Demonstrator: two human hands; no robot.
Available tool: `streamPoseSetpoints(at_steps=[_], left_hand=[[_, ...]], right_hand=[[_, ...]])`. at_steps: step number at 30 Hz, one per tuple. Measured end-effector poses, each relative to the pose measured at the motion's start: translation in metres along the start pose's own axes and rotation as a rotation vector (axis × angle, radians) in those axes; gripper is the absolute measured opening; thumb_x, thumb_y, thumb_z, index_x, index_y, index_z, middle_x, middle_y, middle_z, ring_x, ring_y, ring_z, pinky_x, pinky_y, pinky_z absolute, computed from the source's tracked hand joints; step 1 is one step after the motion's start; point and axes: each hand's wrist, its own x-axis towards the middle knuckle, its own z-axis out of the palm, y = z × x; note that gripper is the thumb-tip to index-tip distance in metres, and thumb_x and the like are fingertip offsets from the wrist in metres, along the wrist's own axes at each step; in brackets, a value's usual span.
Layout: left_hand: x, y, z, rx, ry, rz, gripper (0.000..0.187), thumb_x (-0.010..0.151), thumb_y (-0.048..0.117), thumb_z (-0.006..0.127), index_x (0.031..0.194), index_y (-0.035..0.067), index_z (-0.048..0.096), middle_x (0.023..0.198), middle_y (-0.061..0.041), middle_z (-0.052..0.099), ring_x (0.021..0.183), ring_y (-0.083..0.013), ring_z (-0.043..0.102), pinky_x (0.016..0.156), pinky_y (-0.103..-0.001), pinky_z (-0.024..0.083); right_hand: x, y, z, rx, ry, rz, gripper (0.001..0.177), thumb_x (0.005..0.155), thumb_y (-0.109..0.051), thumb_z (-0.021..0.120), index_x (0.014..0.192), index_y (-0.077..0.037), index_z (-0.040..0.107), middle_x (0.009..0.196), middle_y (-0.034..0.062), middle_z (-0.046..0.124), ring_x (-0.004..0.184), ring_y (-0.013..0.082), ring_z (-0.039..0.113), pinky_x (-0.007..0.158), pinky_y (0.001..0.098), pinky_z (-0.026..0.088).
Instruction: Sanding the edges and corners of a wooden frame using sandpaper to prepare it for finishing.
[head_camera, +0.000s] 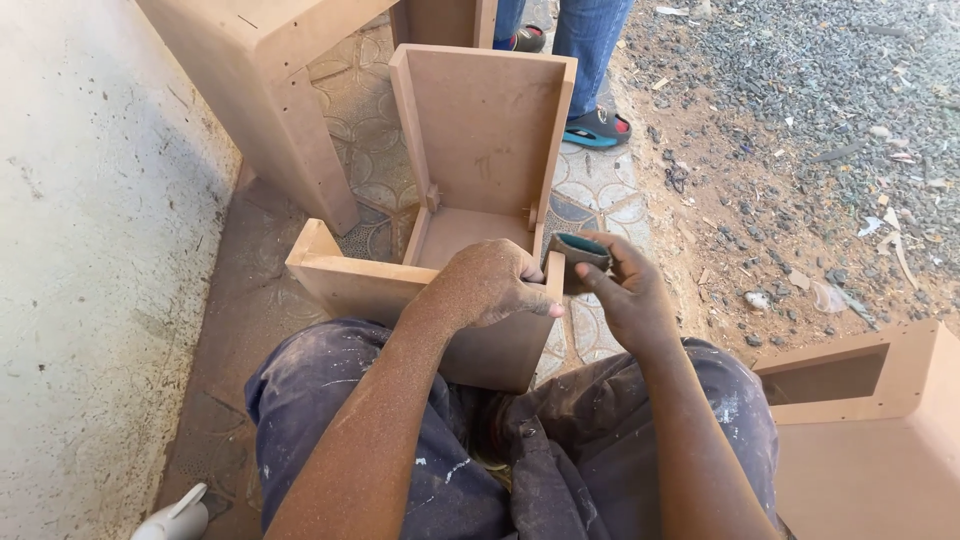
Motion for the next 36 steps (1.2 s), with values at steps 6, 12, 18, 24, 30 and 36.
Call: streamPoseSetpoints(at_steps=[6, 12, 18, 24, 30, 36], left_hand=[[-0.010, 0.018, -0.006, 0.025, -0.016, -0.025, 0.072, 0.081, 0.042, 0.078, 0.147, 0.030, 0.052, 0.117, -0.016, 0.073, 0.120, -0.0373, 0.064, 0.106, -0.054, 0.045], [0.007, -0.001, 0.006, -0.085, -0.017, 0.040, 0.042, 0.085, 0.042, 0.074, 0.125, 0.033, 0.070, 0.152, -0.001, 0.054, 0.138, -0.0358, 0.049, 0.115, -0.054, 0.038], [-0.006, 0.006, 0.000, -0.103, 0.021, 0.100, 0.041, 0.084, 0.038, 0.074, 0.123, 0.031, 0.070, 0.153, 0.006, 0.052, 0.138, -0.0344, 0.050, 0.116, -0.055, 0.037], [0.002, -0.003, 0.009, 0.081, 0.008, 0.003, 0.062, 0.091, 0.050, 0.062, 0.149, 0.033, 0.047, 0.148, 0.001, 0.057, 0.136, -0.0315, 0.052, 0.115, -0.054, 0.038], [-0.002, 0.011, 0.005, 0.141, -0.029, -0.074, 0.078, 0.092, 0.060, 0.056, 0.156, 0.020, 0.037, 0.141, -0.008, 0.062, 0.134, -0.0295, 0.054, 0.115, -0.052, 0.037], [-0.020, 0.030, -0.007, 0.130, -0.049, -0.068, 0.072, 0.090, 0.058, 0.058, 0.147, 0.016, 0.051, 0.134, -0.010, 0.067, 0.130, -0.0321, 0.058, 0.113, -0.052, 0.040]], right_hand=[[0.006, 0.030, -0.011, 0.040, 0.095, 0.052, 0.038, 0.094, -0.014, 0.071, 0.131, -0.007, 0.065, 0.118, 0.0138, 0.071, 0.104, 0.0202, 0.066, 0.077, 0.0294, 0.059], [0.009, 0.049, -0.018, 0.114, 0.140, 0.069, 0.040, 0.094, -0.014, 0.073, 0.132, -0.004, 0.064, 0.104, 0.0113, 0.068, 0.092, 0.0166, 0.063, 0.072, 0.0274, 0.060], [0.009, 0.048, -0.021, 0.110, 0.164, 0.059, 0.040, 0.094, -0.013, 0.072, 0.132, -0.002, 0.063, 0.101, 0.0116, 0.067, 0.090, 0.0156, 0.062, 0.069, 0.0277, 0.060], [0.007, 0.043, -0.020, 0.148, 0.173, 0.097, 0.040, 0.094, -0.010, 0.071, 0.132, -0.003, 0.064, 0.098, 0.0117, 0.067, 0.085, 0.0158, 0.061, 0.069, 0.0276, 0.059], [0.007, 0.028, -0.017, 0.160, 0.197, 0.073, 0.044, 0.091, -0.007, 0.072, 0.134, -0.003, 0.061, 0.101, 0.0107, 0.069, 0.087, 0.0137, 0.060, 0.074, 0.0254, 0.057], [-0.006, 0.004, -0.017, -0.080, 0.234, 0.102, 0.028, 0.091, -0.016, 0.078, 0.118, -0.009, 0.072, 0.092, 0.0103, 0.073, 0.076, 0.0156, 0.066, 0.066, 0.0292, 0.057]])
